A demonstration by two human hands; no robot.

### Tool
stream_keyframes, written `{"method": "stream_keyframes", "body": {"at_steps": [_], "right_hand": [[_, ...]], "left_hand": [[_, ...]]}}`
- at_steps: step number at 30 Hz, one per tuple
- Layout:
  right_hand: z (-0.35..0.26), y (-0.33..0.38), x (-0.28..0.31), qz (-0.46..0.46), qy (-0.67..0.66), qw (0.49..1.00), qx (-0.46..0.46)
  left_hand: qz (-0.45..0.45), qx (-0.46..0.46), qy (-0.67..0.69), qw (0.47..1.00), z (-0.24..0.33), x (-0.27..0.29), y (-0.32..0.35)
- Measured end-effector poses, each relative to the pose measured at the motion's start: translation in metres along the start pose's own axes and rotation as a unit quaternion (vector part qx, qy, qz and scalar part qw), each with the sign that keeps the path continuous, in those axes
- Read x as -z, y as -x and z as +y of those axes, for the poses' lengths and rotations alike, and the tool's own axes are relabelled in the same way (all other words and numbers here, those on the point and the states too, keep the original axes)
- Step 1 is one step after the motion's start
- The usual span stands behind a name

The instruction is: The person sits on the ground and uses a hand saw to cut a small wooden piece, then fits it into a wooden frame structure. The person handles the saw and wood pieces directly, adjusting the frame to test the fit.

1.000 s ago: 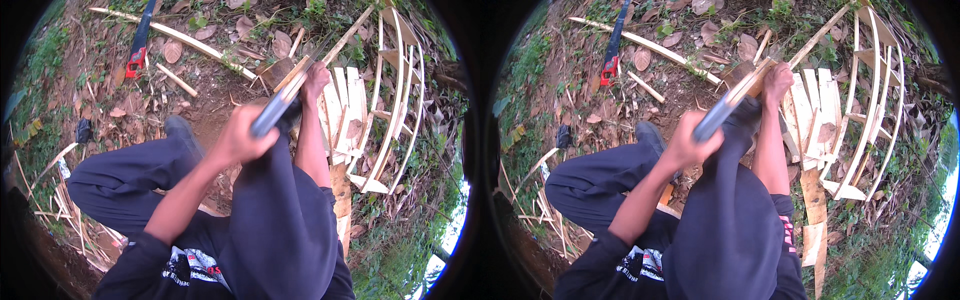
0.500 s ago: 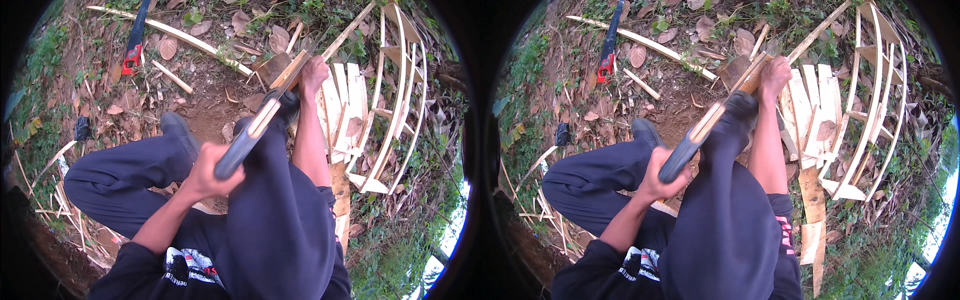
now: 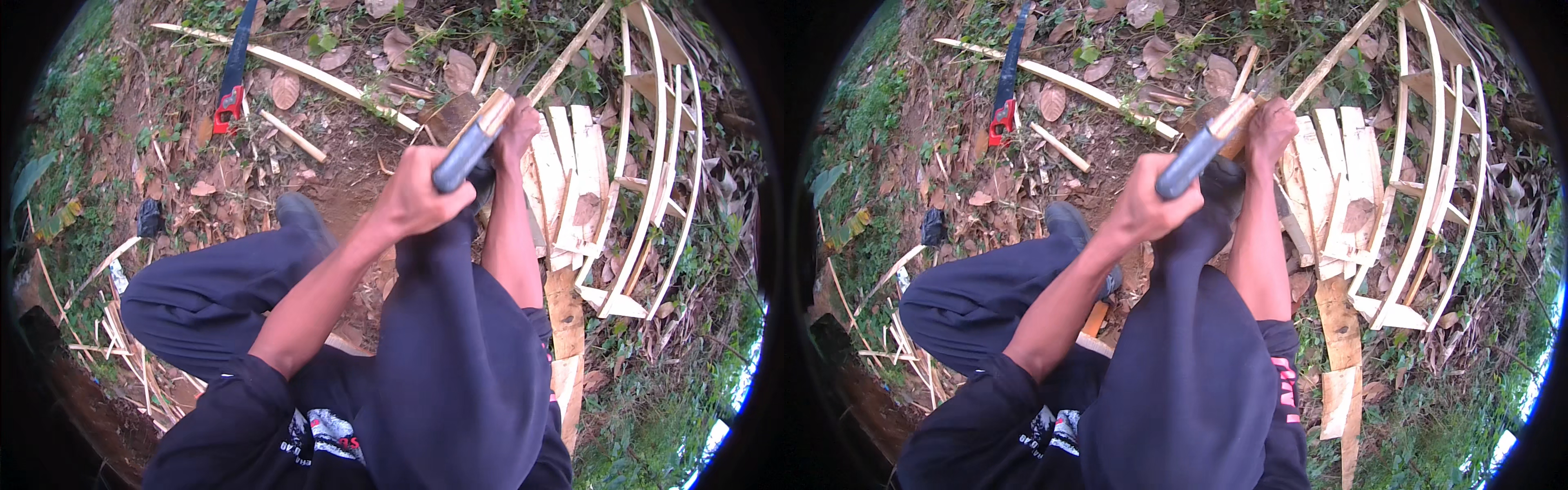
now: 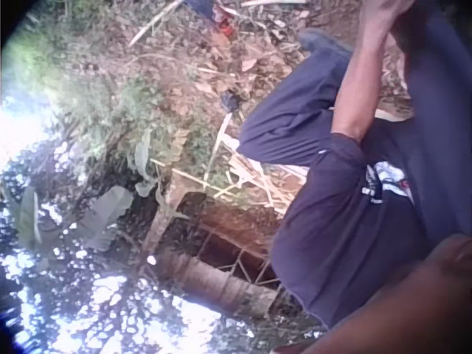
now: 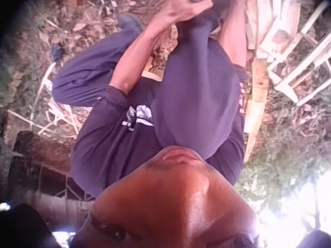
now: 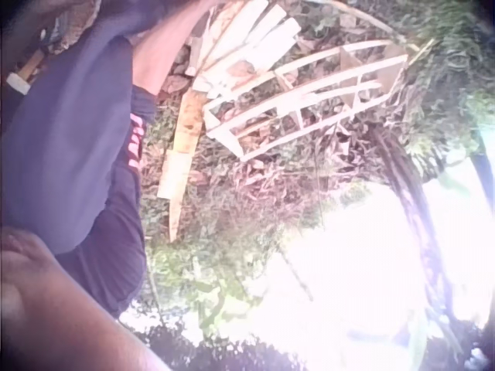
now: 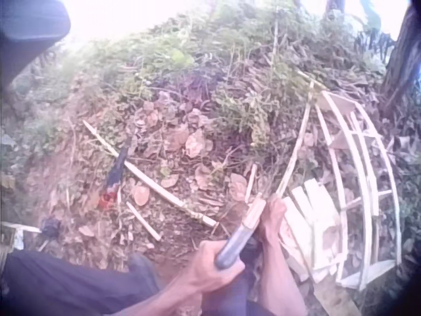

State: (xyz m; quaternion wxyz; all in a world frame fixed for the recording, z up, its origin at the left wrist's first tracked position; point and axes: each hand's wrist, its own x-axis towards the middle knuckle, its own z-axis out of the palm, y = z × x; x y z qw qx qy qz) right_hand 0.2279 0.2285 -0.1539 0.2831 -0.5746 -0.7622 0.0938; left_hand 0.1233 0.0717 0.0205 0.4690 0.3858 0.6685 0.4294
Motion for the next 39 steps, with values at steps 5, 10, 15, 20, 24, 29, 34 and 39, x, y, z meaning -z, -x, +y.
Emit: {"method": "stream_keyframes", "body": {"at_steps": [5,10,15,20,24,29,34,39], "right_hand": [[0.008,-0.008,0.006,0.015,0.043,0.999,0.004],[-0.003,0.003,0.001,0.014,-0.011,0.999,0.027],[0.006,-0.005,0.000,-0.005,0.004,0.998,-0.057],[-0.008,-0.003,0.006,-0.025,-0.082,0.996,-0.039],[0.014,-0.007,-0.004,0.000,0.015,0.999,-0.046],[-0.007,-0.002,0.006,-0.025,-0.043,0.997,-0.053],[0.014,-0.010,-0.009,-0.004,-0.015,0.996,-0.085],[-0.001,-0.005,0.005,-0.027,-0.069,0.991,-0.114]], "left_hand": [[-0.051,-0.026,0.014,0.998,-0.015,0.023,0.076],[0.033,-0.058,-0.058,0.996,-0.014,0.003,0.015],[-0.032,-0.023,0.009,0.999,-0.009,0.020,0.078],[-0.003,-0.001,-0.013,1.000,-0.009,0.005,-0.003],[-0.040,-0.021,0.009,0.999,-0.009,0.028,0.081],[0.044,-0.043,-0.032,0.998,-0.017,0.011,0.025],[-0.045,-0.038,0.012,0.998,-0.016,0.024,0.090],[-0.005,0.003,-0.026,1.000,-0.010,0.007,0.012]]}}
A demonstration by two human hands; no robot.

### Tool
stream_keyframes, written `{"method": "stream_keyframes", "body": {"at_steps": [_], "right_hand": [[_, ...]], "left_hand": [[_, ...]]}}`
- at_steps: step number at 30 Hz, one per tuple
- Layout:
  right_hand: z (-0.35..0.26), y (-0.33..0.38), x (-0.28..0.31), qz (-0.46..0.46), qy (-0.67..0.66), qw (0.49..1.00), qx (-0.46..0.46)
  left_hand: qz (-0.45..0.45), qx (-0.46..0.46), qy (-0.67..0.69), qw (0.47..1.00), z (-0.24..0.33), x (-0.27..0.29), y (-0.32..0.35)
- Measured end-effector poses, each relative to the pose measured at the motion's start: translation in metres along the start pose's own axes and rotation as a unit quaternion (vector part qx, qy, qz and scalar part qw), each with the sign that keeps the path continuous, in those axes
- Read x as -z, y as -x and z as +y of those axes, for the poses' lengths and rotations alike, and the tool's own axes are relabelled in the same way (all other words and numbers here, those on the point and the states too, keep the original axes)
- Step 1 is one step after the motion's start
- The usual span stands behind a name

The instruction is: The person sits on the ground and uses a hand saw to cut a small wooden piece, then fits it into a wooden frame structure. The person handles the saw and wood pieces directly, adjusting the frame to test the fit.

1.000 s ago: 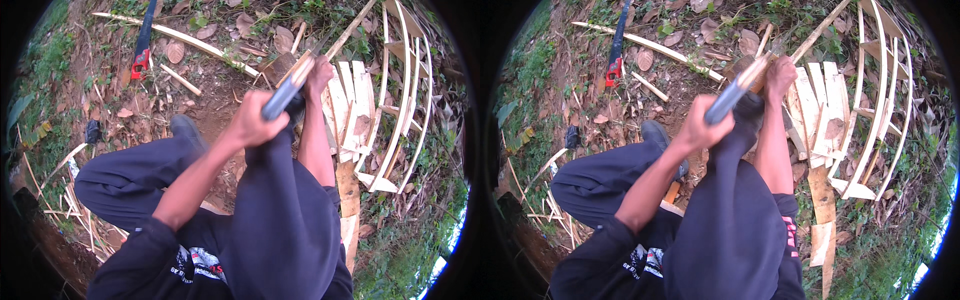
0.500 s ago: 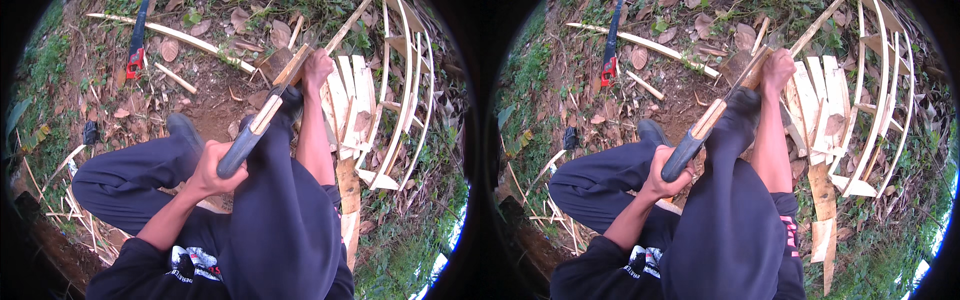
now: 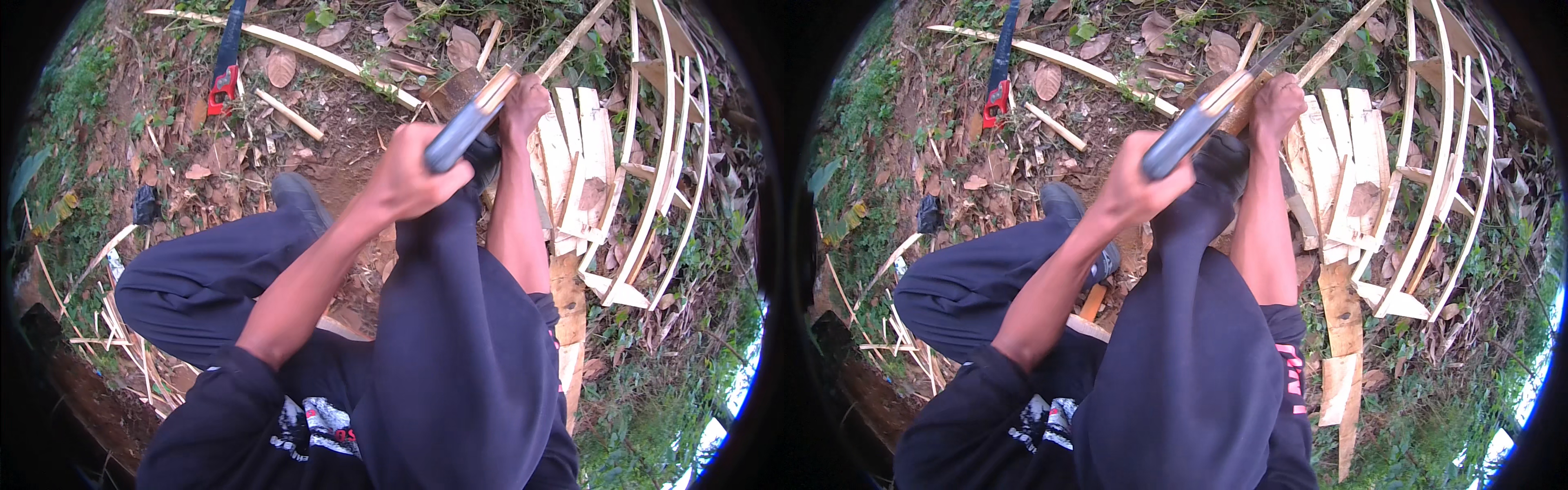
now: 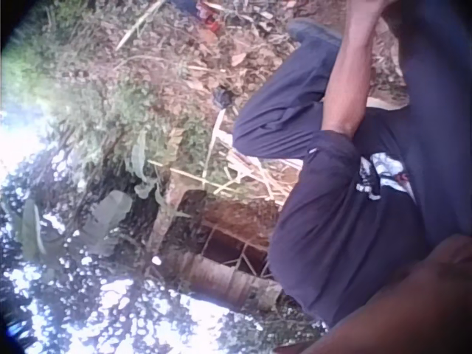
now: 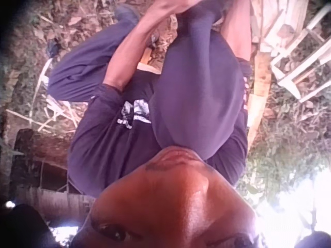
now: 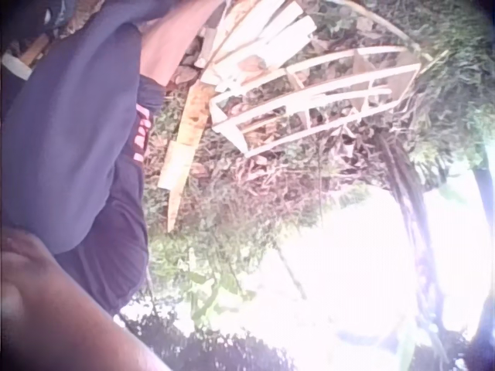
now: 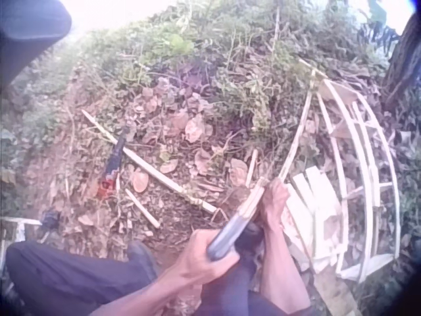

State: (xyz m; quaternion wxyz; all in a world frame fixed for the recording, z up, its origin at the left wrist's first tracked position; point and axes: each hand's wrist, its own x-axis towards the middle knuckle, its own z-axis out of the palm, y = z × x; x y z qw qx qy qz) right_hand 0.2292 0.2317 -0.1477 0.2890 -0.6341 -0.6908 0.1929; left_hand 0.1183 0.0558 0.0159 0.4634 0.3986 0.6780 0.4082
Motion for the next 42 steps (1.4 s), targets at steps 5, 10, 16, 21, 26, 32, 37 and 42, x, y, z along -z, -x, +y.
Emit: {"method": "stream_keyframes", "body": {"at_steps": [5,10,16,21,26,32,37,42], "right_hand": [[-0.004,-0.003,-0.004,0.005,0.043,0.999,-0.031],[0.007,-0.015,0.007,0.054,-0.054,0.987,-0.138],[-0.024,-0.011,0.015,0.006,-0.115,0.982,-0.152],[-0.009,-0.008,0.007,0.037,-0.053,0.997,-0.051],[-0.016,-0.002,0.012,0.025,-0.140,0.978,-0.150],[-0.018,-0.009,0.011,0.017,-0.132,0.979,-0.154],[-0.023,-0.007,0.012,0.012,-0.117,0.983,-0.138],[-0.024,-0.008,0.015,-0.008,-0.155,0.980,-0.127]], "left_hand": [[-0.092,0.013,0.023,0.995,0.006,0.031,0.075],[-0.061,0.066,0.029,0.995,0.015,0.057,0.046],[-0.089,0.017,0.001,0.996,0.023,0.032,0.069],[-0.039,0.008,0.038,0.998,0.030,0.025,0.066],[-0.082,0.071,0.075,0.991,0.034,0.039,0.066],[-0.101,0.045,-0.014,0.994,0.042,0.035,0.080],[-0.056,0.016,-0.012,0.998,0.040,0.037,0.097],[-0.041,0.000,-0.046,0.998,0.022,0.005,0.038]]}}
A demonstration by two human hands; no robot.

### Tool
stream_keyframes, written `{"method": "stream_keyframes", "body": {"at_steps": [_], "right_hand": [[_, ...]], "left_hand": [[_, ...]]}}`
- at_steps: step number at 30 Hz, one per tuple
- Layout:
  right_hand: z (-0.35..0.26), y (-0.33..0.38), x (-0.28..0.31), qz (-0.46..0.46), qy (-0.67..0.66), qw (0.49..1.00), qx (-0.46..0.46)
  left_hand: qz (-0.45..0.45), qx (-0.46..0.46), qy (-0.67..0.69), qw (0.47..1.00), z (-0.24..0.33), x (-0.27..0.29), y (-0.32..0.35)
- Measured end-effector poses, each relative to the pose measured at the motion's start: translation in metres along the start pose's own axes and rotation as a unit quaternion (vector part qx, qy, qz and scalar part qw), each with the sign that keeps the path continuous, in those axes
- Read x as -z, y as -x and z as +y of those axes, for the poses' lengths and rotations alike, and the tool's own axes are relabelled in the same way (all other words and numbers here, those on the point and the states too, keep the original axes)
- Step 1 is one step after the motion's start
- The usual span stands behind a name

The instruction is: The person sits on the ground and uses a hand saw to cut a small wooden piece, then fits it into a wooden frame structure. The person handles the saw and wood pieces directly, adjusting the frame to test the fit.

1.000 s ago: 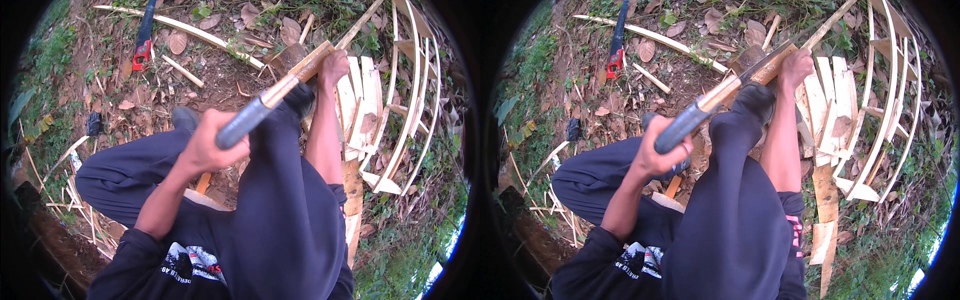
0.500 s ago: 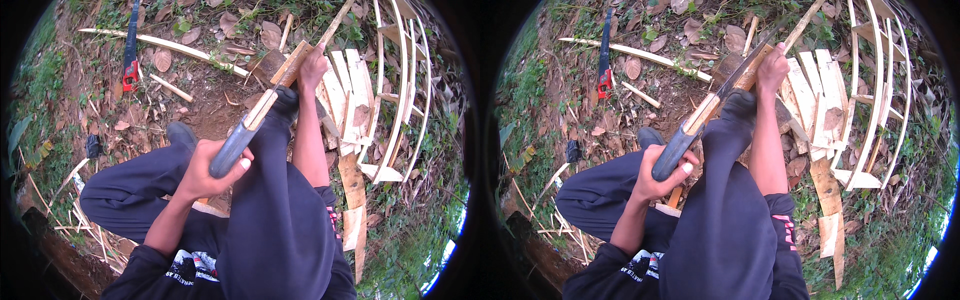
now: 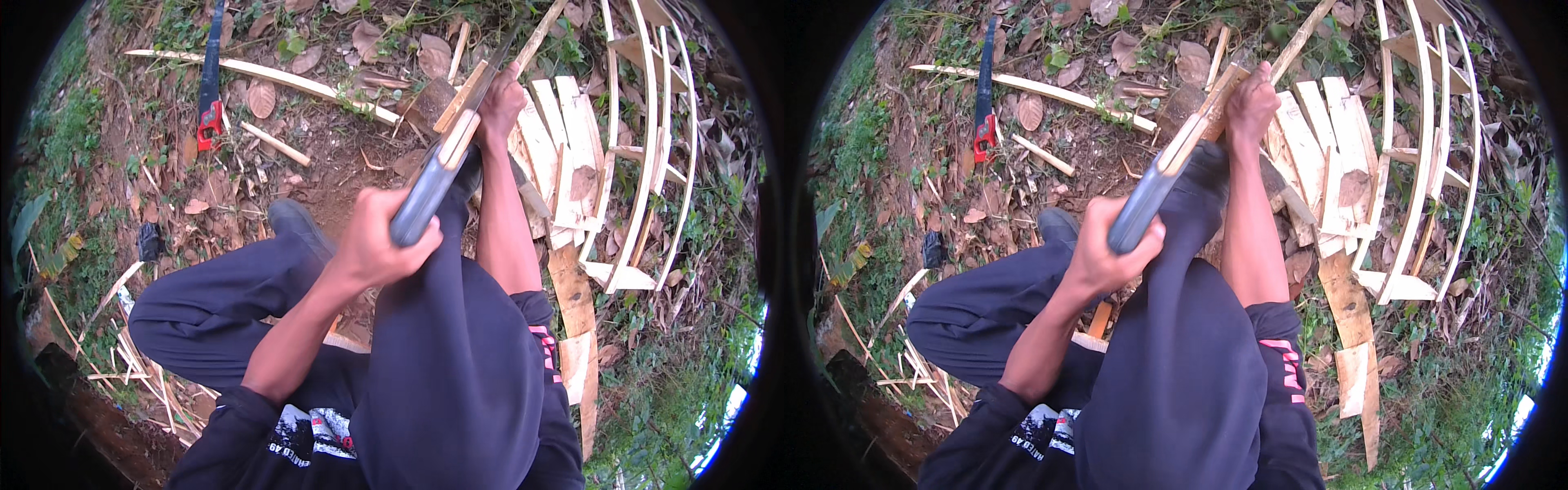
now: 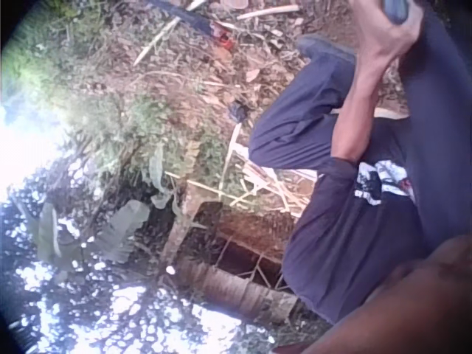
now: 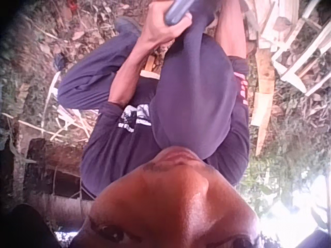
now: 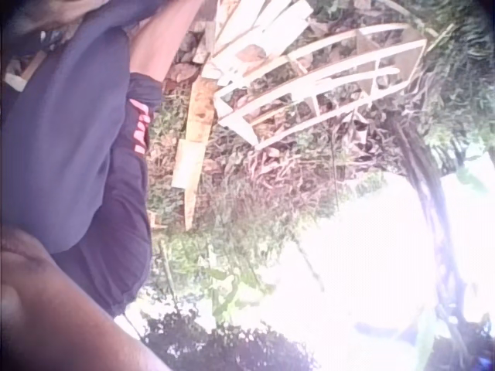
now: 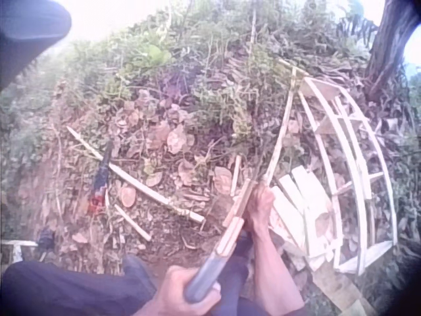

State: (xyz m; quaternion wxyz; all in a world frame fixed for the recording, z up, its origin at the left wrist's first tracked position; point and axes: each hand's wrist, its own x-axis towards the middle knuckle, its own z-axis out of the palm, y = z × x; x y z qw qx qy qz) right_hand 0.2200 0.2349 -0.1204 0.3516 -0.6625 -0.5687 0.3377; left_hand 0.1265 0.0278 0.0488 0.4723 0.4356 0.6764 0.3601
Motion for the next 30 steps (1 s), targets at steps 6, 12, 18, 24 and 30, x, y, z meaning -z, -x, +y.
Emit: {"method": "stream_keyframes", "body": {"at_steps": [6,12,18,24,30], "right_hand": [[0.000,0.002,-0.004,0.017,0.022,1.000,0.015],[0.003,-0.005,-0.005,0.018,0.049,0.998,-0.017],[-0.007,0.005,-0.005,0.028,0.030,0.999,-0.008],[-0.009,0.000,-0.002,0.006,0.034,0.999,-0.011],[0.002,-0.002,-0.006,0.008,0.027,1.000,-0.008]], "left_hand": [[0.050,-0.026,0.040,0.998,0.011,0.016,0.031],[0.007,0.013,0.072,0.997,-0.011,0.017,0.030],[0.074,0.032,0.101,0.992,-0.004,0.000,-0.027],[0.021,-0.011,0.073,0.997,-0.006,0.016,0.042],[0.071,0.008,0.032,0.997,-0.002,-0.005,-0.031]]}}
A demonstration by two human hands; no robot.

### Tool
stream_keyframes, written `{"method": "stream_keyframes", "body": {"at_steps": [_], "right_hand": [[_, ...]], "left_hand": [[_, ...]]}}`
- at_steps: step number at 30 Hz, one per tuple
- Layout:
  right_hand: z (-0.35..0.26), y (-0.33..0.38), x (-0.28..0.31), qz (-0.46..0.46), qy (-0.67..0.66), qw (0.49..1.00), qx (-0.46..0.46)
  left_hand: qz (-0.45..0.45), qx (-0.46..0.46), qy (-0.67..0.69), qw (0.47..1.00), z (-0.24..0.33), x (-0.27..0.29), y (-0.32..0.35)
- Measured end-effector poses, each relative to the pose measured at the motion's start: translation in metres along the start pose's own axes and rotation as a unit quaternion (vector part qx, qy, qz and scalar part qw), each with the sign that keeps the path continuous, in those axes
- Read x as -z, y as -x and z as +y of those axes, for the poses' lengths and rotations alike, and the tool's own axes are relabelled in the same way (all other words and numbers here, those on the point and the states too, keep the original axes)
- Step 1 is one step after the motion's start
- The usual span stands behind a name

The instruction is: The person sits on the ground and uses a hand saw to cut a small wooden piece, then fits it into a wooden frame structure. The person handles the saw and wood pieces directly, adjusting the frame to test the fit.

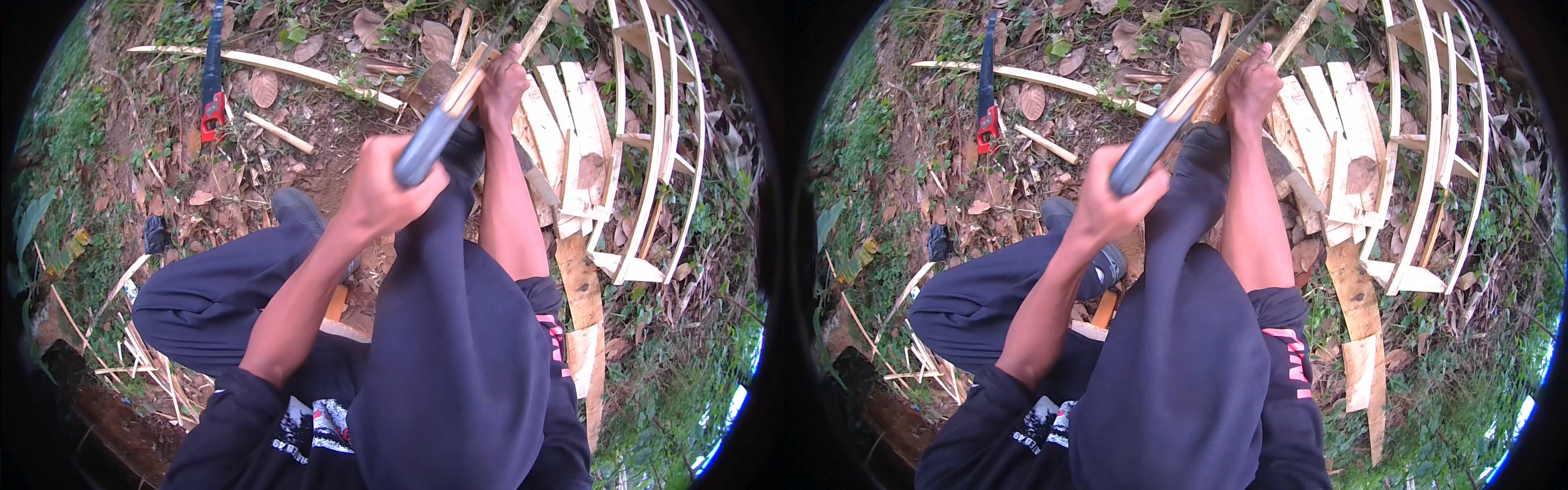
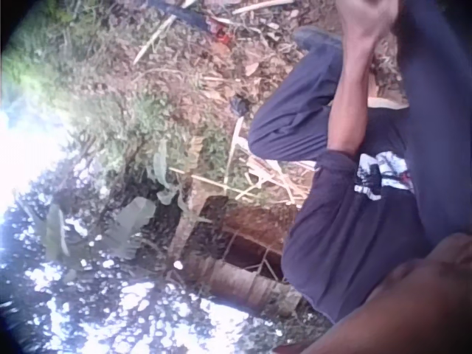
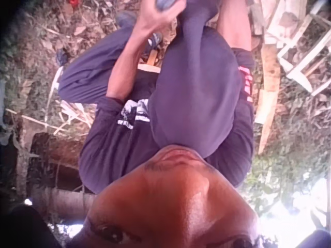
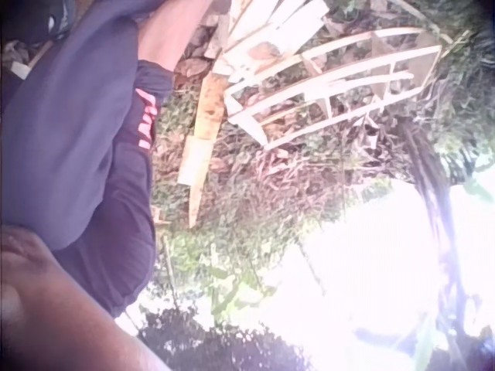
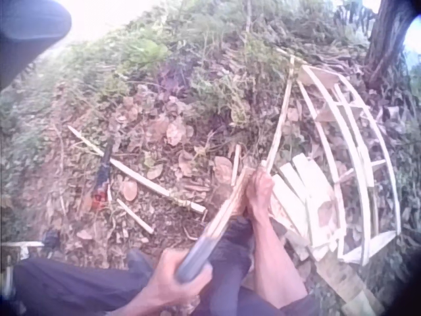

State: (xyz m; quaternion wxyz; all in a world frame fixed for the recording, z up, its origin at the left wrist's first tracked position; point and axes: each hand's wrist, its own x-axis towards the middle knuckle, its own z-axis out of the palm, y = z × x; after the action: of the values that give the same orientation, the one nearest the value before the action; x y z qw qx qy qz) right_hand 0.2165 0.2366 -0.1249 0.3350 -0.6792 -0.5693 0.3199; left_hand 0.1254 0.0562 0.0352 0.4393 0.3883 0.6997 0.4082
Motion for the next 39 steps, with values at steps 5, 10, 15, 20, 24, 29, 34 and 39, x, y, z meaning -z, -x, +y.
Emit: {"method": "stream_keyframes", "body": {"at_steps": [5,10,15,20,24,29,34,39], "right_hand": [[-0.003,0.000,0.006,0.004,0.002,1.000,0.017],[-0.004,-0.002,0.002,0.008,-0.016,0.999,0.033],[-0.012,0.004,0.008,0.011,0.006,1.000,0.018],[0.004,0.003,0.005,-0.009,0.027,1.000,-0.001],[-0.010,0.000,0.014,-0.050,-0.003,0.999,-0.012],[0.008,-0.003,-0.003,0.033,0.067,0.995,0.072],[0.004,-0.005,0.003,-0.022,0.029,0.999,-0.006],[0.002,0.002,0.005,-0.001,0.033,0.999,-0.002]], "left_hand": [[-0.037,-0.058,0.047,0.997,-0.006,0.027,0.065],[0.003,-0.035,-0.016,0.999,-0.002,-0.004,0.005],[-0.048,-0.015,-0.005,0.999,0.000,0.018,0.047],[-0.022,-0.004,0.010,1.000,-0.016,0.003,0.018],[-0.070,-0.009,0.050,0.996,-0.009,0.023,0.057],[-0.055,0.033,-0.011,0.998,0.000,0.003,0.002],[0.001,-0.050,-0.001,0.999,-0.018,-0.002,0.021],[-0.021,-0.005,0.034,0.999,-0.022,-0.007,0.007]]}}
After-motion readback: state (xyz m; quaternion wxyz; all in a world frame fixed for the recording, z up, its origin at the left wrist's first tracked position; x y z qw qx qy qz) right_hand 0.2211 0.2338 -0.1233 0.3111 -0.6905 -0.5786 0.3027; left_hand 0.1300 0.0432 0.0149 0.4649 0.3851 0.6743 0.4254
